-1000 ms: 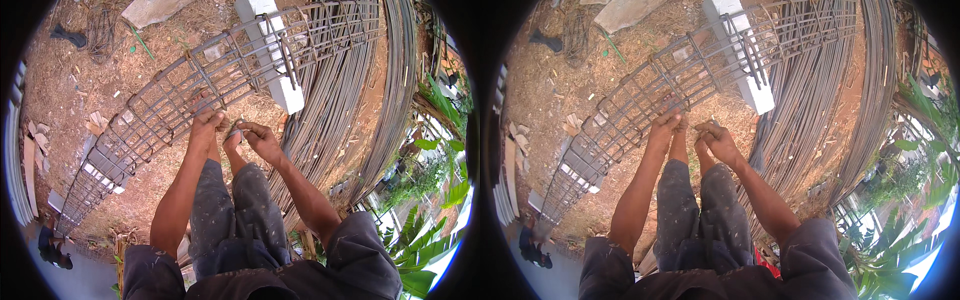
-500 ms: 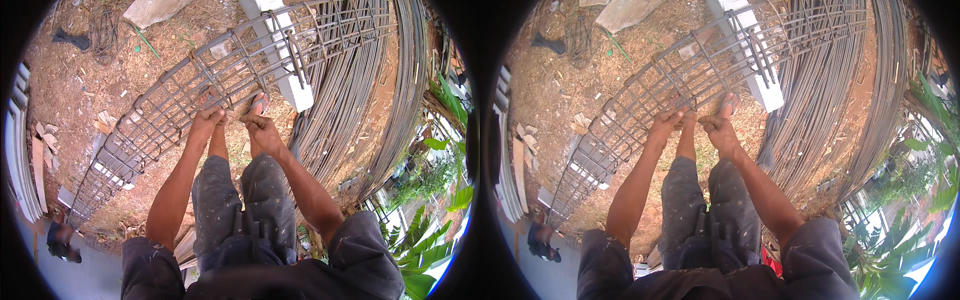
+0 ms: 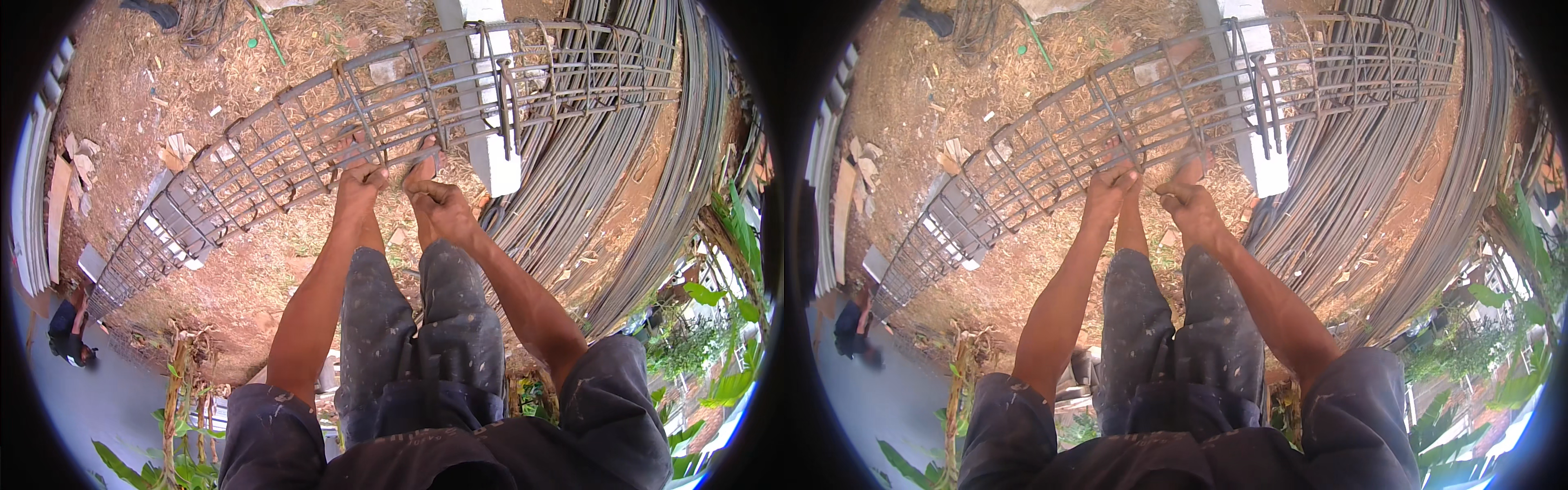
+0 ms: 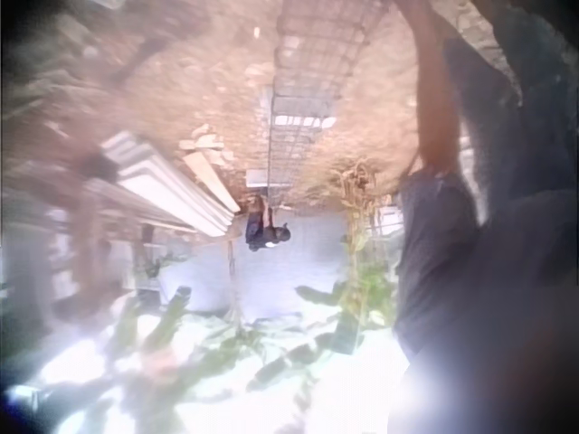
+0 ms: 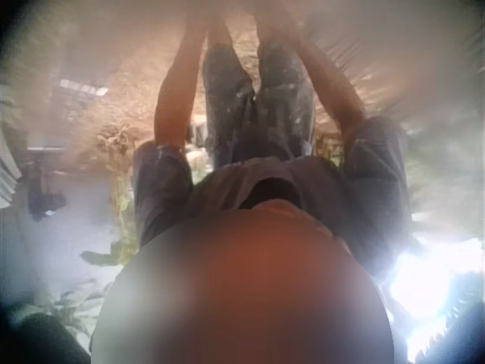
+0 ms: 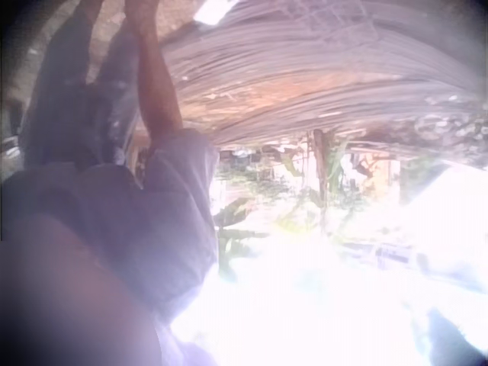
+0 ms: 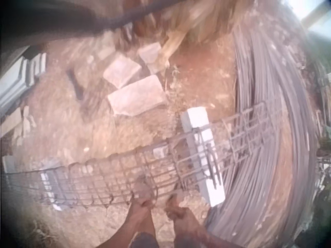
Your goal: The person ties intersecting rebar rods together using wire and a hand tool to form a grid-like cage structure. They repeatedly wrap wire around intersections and twist it to secure the joints, working along the length of the cage.
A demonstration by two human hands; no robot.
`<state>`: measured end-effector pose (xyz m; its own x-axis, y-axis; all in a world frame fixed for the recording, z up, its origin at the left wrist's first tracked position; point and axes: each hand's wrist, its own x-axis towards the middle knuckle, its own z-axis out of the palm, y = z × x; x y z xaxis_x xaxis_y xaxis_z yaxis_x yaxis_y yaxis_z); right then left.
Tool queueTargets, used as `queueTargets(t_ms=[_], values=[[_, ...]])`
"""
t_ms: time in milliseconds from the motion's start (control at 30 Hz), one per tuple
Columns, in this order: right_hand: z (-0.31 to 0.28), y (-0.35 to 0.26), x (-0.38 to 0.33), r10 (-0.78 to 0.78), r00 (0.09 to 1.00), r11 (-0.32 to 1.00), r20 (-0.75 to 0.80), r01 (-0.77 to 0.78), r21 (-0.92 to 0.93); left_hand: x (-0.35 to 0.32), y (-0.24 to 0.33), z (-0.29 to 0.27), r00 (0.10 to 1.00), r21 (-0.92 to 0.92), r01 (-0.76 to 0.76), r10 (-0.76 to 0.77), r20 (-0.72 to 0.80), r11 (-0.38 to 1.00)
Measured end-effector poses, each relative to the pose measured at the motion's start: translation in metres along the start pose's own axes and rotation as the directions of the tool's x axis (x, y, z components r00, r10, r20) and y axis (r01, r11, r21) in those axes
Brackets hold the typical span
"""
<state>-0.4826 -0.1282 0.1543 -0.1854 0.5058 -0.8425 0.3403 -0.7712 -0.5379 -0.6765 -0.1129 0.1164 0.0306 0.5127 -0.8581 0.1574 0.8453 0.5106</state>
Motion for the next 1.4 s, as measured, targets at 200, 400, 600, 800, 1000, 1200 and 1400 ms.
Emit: queueTargets(t_ms=[200, 400, 600, 800, 1000, 1200, 1400], values=[[-0.024, -0.021, -0.006, 0.118, 0.993, 0.986, 0.016, -0.116, -0.117, 0.008, -0.006, 0.007, 0.991, 0.206, 0.094, -0.112, 0.077, 0.974], [-0.029, -0.004, 0.024, 0.033, 0.999, 0.961, -0.030, -0.040, -0.274, 0.011, -0.025, -0.012, 0.861, 0.513, -0.213, 0.408, -0.304, 0.832], [0.006, 0.040, 0.084, -0.254, 0.943, 0.908, -0.218, 0.155, -0.388, 0.053, -0.018, -0.033, 0.857, 0.696, -0.220, 0.476, -0.197, 0.684], [0.024, 0.070, 0.084, -0.202, 0.895, 0.946, -0.399, 0.074, -0.315, 0.076, 0.011, -0.025, 0.933, 0.742, -0.009, 0.273, -0.235, 0.670], [-0.050, 0.046, 0.046, -0.494, 0.484, 0.863, -0.722, 0.173, -0.474, 0.039, 0.024, 0.011, 0.923, 0.650, -0.242, 0.377, -0.074, 0.720], [-0.104, 0.067, 0.072, -0.493, 0.654, 0.734, -0.574, -0.043, -0.678, 0.043, -0.001, 0.038, 0.890, 0.812, -0.377, 0.417, 0.185, 0.445], [-0.114, 0.074, 0.070, -0.521, 0.666, 0.778, -0.534, 0.113, -0.618, 0.044, -0.002, 0.044, 0.942, 0.744, -0.281, 0.321, 0.095, 0.606]])
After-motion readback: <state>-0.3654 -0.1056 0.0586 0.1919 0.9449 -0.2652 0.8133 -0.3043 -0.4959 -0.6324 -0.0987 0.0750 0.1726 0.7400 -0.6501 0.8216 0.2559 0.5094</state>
